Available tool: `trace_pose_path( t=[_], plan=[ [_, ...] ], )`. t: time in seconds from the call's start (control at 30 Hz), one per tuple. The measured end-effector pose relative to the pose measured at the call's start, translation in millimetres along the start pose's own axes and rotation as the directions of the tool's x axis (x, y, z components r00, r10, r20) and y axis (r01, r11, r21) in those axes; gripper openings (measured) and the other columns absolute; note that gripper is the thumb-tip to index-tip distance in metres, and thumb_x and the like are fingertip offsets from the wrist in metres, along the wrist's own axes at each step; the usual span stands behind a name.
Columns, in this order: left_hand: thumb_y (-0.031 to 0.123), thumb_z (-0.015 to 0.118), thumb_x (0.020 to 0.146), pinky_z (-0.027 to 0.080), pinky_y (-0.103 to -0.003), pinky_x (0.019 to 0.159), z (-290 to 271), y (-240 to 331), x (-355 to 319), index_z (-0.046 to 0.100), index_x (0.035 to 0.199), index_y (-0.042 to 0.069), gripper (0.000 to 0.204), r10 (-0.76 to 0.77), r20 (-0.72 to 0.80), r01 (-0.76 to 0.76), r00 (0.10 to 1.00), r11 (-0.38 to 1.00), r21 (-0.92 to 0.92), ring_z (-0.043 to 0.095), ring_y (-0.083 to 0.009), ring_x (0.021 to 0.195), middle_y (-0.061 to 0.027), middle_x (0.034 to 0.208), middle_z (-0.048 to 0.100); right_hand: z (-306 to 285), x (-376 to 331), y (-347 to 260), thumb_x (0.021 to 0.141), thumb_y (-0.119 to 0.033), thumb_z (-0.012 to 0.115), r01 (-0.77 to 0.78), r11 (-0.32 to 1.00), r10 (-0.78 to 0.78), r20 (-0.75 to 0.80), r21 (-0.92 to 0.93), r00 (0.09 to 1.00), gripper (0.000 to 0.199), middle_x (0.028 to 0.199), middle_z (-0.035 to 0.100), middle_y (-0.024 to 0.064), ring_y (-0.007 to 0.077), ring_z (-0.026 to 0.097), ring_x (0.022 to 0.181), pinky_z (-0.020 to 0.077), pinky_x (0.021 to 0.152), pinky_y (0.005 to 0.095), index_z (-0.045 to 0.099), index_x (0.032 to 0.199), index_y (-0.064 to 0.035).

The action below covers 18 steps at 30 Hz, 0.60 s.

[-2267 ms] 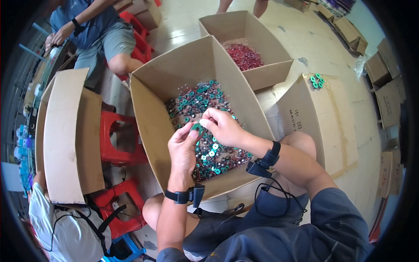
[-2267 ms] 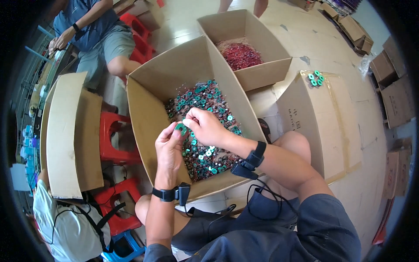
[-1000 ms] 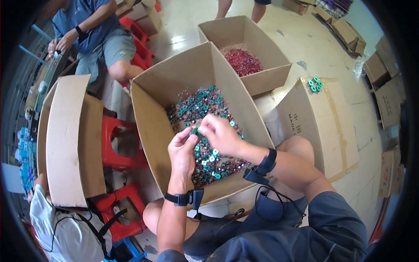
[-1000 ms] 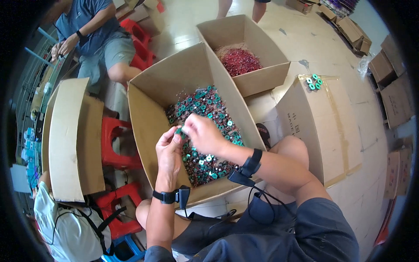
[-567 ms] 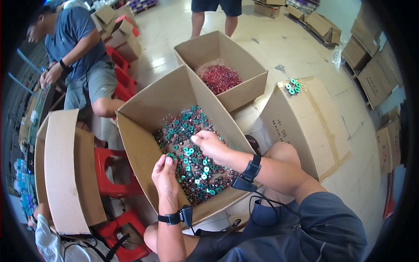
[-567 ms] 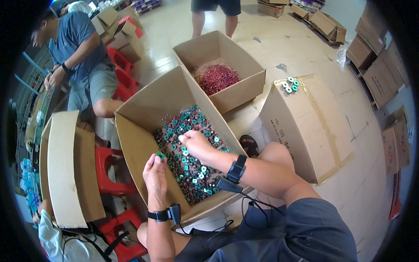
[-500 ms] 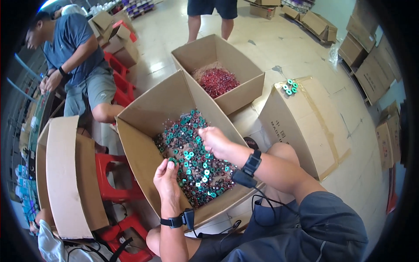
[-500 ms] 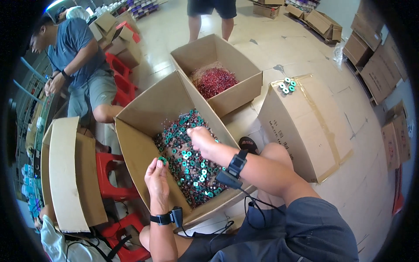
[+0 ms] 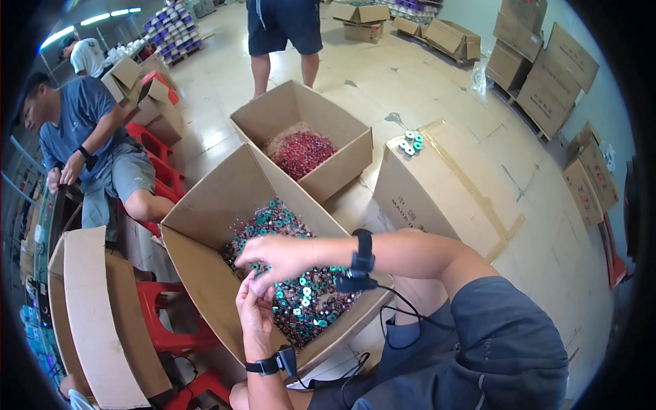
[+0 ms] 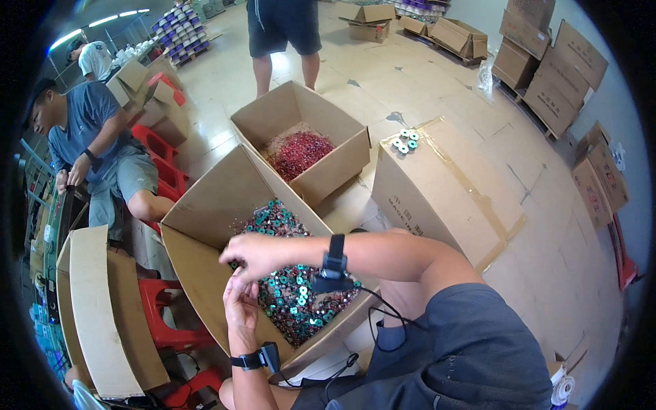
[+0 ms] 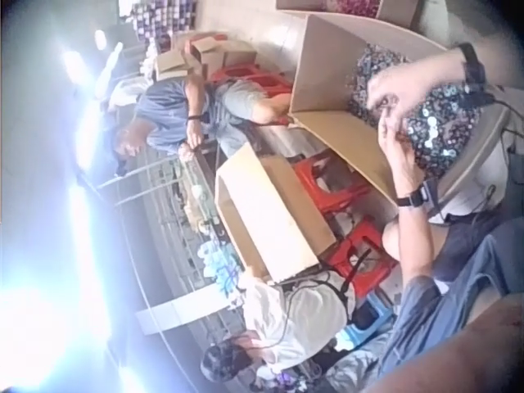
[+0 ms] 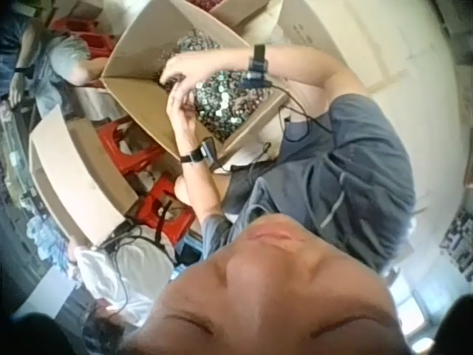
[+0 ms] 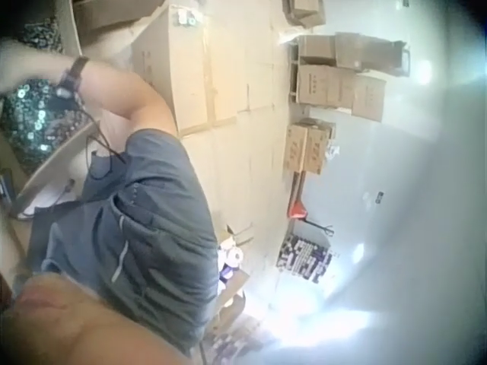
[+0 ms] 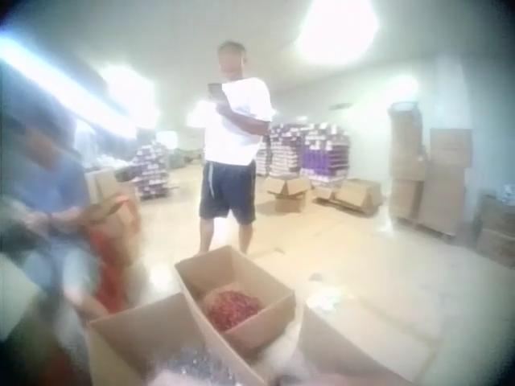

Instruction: Inspecting and sorting small plastic components from a cardboard box.

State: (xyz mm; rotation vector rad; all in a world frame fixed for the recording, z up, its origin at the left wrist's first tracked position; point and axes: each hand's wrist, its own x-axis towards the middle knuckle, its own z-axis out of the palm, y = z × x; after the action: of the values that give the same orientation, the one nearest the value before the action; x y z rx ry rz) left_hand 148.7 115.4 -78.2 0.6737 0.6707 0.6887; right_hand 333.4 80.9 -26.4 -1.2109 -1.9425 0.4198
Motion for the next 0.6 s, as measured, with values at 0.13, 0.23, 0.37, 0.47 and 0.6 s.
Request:
trace_pose_path(
  t=[0.13, 0.23, 0.37, 0.47, 0.6],
  plan=[
    [0.025, 0.064, 0.090, 0.058, -0.026, 0.071, -8.0, -11.1, 3.4, 0.058, 0.111, 0.005, 0.030, -0.006, 0.212, 0.016, 0.977, 0.999, -0.047, 0.066, -0.0130, 0.083, -0.0055, 0.097, 0.065, 2.9, -25.9, -38.6, 0.073, -0.018, 0.071, -0.189, 0.978, 0.191, 0.011, -0.089, 0.982, 0.029, 0.093, 0.062, 0.0135, 0.0331, 0.061, 0.090, 0.0497, 0.078, 0.0430, 0.066, 0.098, -0.0036],
    [0.030, 0.061, 0.092, 0.057, -0.028, 0.073, 0.8, -13.0, -5.9, 0.057, 0.112, 0.002, 0.035, -0.049, 0.161, 0.042, 0.986, 0.998, 0.046, 0.065, -0.0150, 0.084, -0.0079, 0.098, 0.065, 0.0, -43.7, -31.8, 0.074, -0.018, 0.072, -0.228, 0.961, 0.205, -0.151, -0.158, 0.967, 0.029, 0.091, 0.064, 0.0135, 0.0306, 0.062, 0.087, 0.0506, 0.077, 0.0399, 0.066, 0.099, -0.0045],
    [0.041, 0.051, 0.095, 0.055, -0.035, 0.080, 20.1, -5.6, -17.7, 0.052, 0.117, -0.002, 0.048, -0.086, 0.106, 0.069, 0.991, 0.986, 0.153, 0.065, -0.0225, 0.090, -0.0146, 0.104, 0.064, -74.3, -86.7, 13.6, 0.072, -0.022, 0.077, -0.589, 0.790, 0.585, -0.502, 0.174, 0.637, 0.026, 0.082, 0.069, 0.0111, 0.0234, 0.067, 0.076, 0.0526, 0.070, 0.0357, 0.069, 0.088, -0.0041],
    [0.042, 0.050, 0.096, 0.054, -0.032, 0.077, 7.7, -7.8, -14.8, 0.052, 0.118, 0.000, 0.048, -0.079, 0.072, 0.065, 0.994, 0.981, 0.180, 0.064, -0.0209, 0.090, -0.0131, 0.104, 0.064, -177.6, -169.7, 89.2, 0.070, -0.020, 0.081, -0.774, 0.525, 0.715, -0.677, 0.354, 0.176, 0.026, 0.081, 0.069, 0.0076, 0.0150, 0.064, 0.075, 0.0520, 0.069, 0.0294, 0.068, 0.086, -0.0045],
    [0.042, 0.050, 0.096, 0.054, -0.031, 0.074, 4.3, -8.3, -10.0, 0.056, 0.113, 0.002, 0.044, -0.070, 0.009, 0.067, 0.998, 0.984, 0.164, 0.064, -0.0188, 0.084, -0.0105, 0.100, 0.065, -268.7, -263.8, 137.6, 0.070, -0.025, 0.082, -0.822, 0.130, 0.551, -0.729, 0.555, -0.406, 0.030, 0.094, 0.070, 0.0078, 0.0209, 0.066, 0.089, 0.0519, 0.080, 0.0334, 0.070, 0.092, -0.0085]
  ],
)
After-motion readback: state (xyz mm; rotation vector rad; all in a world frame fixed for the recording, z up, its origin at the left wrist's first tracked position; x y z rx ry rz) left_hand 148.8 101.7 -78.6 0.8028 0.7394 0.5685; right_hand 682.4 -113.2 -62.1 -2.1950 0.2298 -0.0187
